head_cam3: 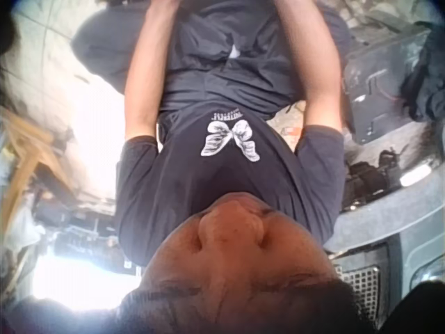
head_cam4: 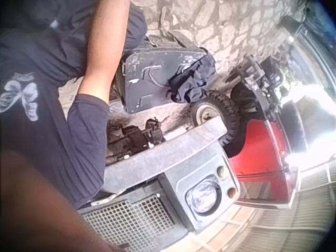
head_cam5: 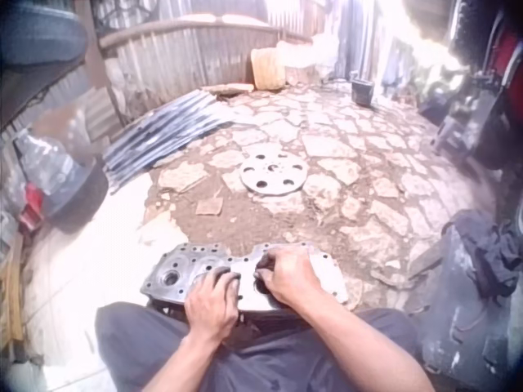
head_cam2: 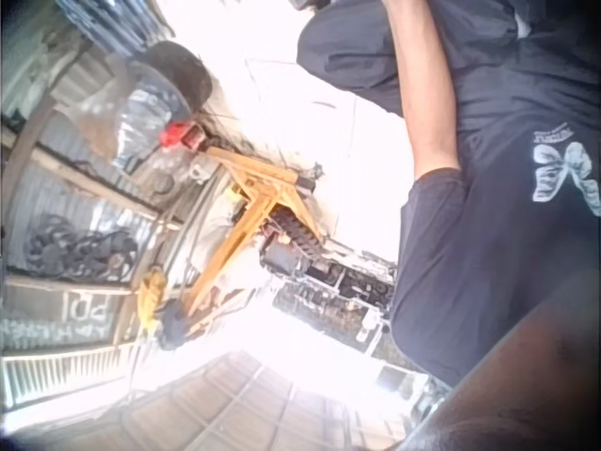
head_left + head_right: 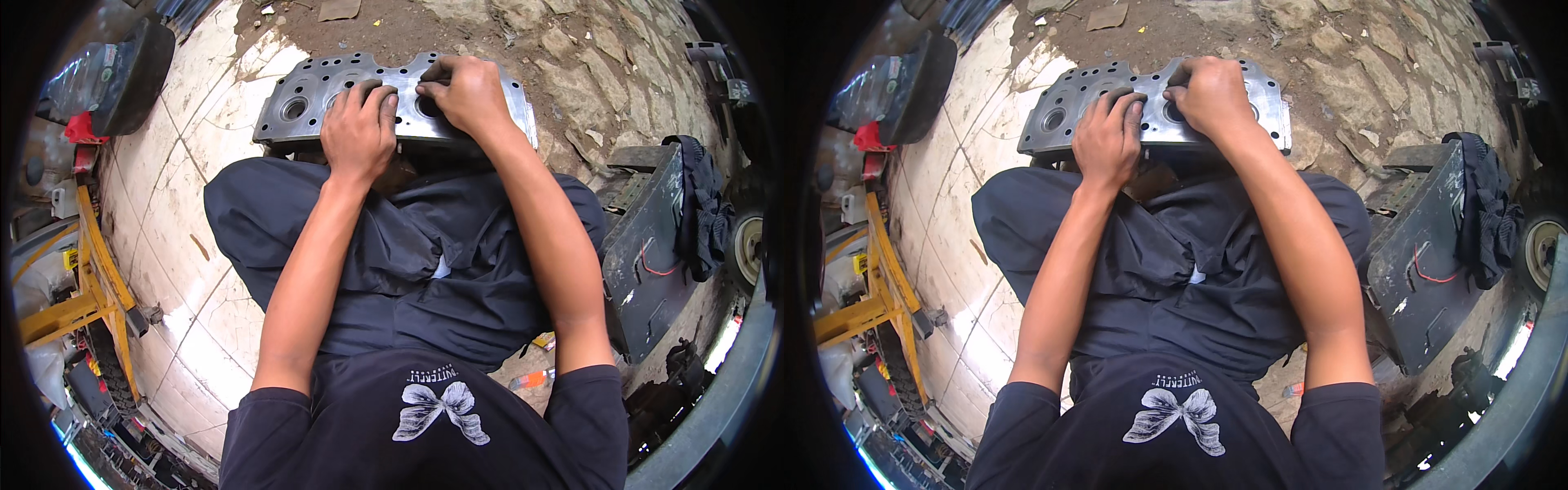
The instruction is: The person scrubs the surface of a metal engine cylinder head with a small abrasive pad, focusing on the circular valve openings and surrounding flat areas. The person repeatedly rubs the same spots to remove grime.
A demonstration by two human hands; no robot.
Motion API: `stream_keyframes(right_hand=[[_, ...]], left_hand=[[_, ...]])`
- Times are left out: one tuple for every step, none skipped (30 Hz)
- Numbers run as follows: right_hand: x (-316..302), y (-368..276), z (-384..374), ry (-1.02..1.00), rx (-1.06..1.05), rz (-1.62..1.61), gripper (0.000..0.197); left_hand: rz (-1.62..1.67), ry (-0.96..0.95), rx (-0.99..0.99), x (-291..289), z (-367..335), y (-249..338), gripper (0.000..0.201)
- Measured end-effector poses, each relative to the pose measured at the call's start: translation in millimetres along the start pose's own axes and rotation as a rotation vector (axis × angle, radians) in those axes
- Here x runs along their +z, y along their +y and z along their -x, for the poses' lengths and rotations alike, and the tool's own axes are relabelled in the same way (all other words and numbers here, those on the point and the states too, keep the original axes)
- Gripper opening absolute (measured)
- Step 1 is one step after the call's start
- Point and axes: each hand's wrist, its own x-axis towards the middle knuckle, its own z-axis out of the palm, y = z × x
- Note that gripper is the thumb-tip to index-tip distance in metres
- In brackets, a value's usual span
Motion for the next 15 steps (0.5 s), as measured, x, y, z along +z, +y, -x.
stream_keyframes(right_hand=[[1.4, -1.4, 1.7, 0.023, -0.019, -0.023, 0.023], [0.7, -0.2, 2.3, 0.019, 0.002, -0.053, 0.023], [0.0, 1.2, 5.0, 0.015, 0.028, -0.085, 0.023], [0.0, 2.4, 6.6, 0.011, 0.053, -0.116, 0.023], [-0.1, 3.9, 5.7, 0.019, 0.066, -0.089, 0.023], [-3.4, 1.7, 3.9, 0.023, 0.080, -0.061, 0.022], [-4.4, 0.5, 3.4, 0.026, 0.093, -0.033, 0.022], [0.5, 0.4, 5.5, 0.053, 0.052, -0.013, 0.022], [5.9, -3.1, 6.9, 0.083, 0.009, 0.009, 0.022], [10.2, -6.1, 8.0, 0.112, -0.034, 0.029, 0.023], [12.5, -8.2, 12.4, 0.094, 0.014, -0.027, 0.021], [10.6, -5.8, 11.3, 0.101, 0.034, -0.029, 0.020], [7.2, -1.7, 9.9, 0.108, 0.054, -0.031, 0.019], [5.6, 1.0, 9.0, 0.115, 0.074, -0.034, 0.018], [5.9, -0.9, 9.8, 0.114, 0.091, -0.011, 0.018]], left_hand=[[-0.023, 0.002, -0.017, 0.6, -1.4, 0.6, 0.026], [-0.021, 0.015, -0.013, 1.2, -2.4, 0.2, 0.025], [-0.018, 0.024, -0.007, 1.9, -1.5, -0.6, 0.025], [-0.016, 0.032, -0.001, 2.6, -0.8, -1.6, 0.025], [-0.006, 0.044, 0.012, 3.0, -0.7, -3.5, 0.024], [0.006, 0.055, 0.022, 3.4, -0.1, -5.1, 0.023], [0.017, 0.066, 0.031, 4.2, 0.5, -6.2, 0.023], [0.011, 0.073, 0.029, 6.1, 1.0, -6.3, 0.023], [0.005, 0.081, 0.029, 7.5, -0.9, -4.7, 0.023], [0.000, 0.090, 0.029, 8.1, -1.8, -3.6, 0.023], [-0.004, 0.086, 0.022, 8.1, -0.8, -3.9, 0.023], [-0.008, 0.082, 0.017, 7.2, -0.2, -4.9, 0.023], [-0.012, 0.079, 0.012, 6.8, 0.1, -5.7, 0.023], [-0.002, 0.088, 0.019, 7.9, -0.5, -5.6, 0.023], [0.005, 0.093, 0.024, 7.6, -0.8, -3.7, 0.023]])
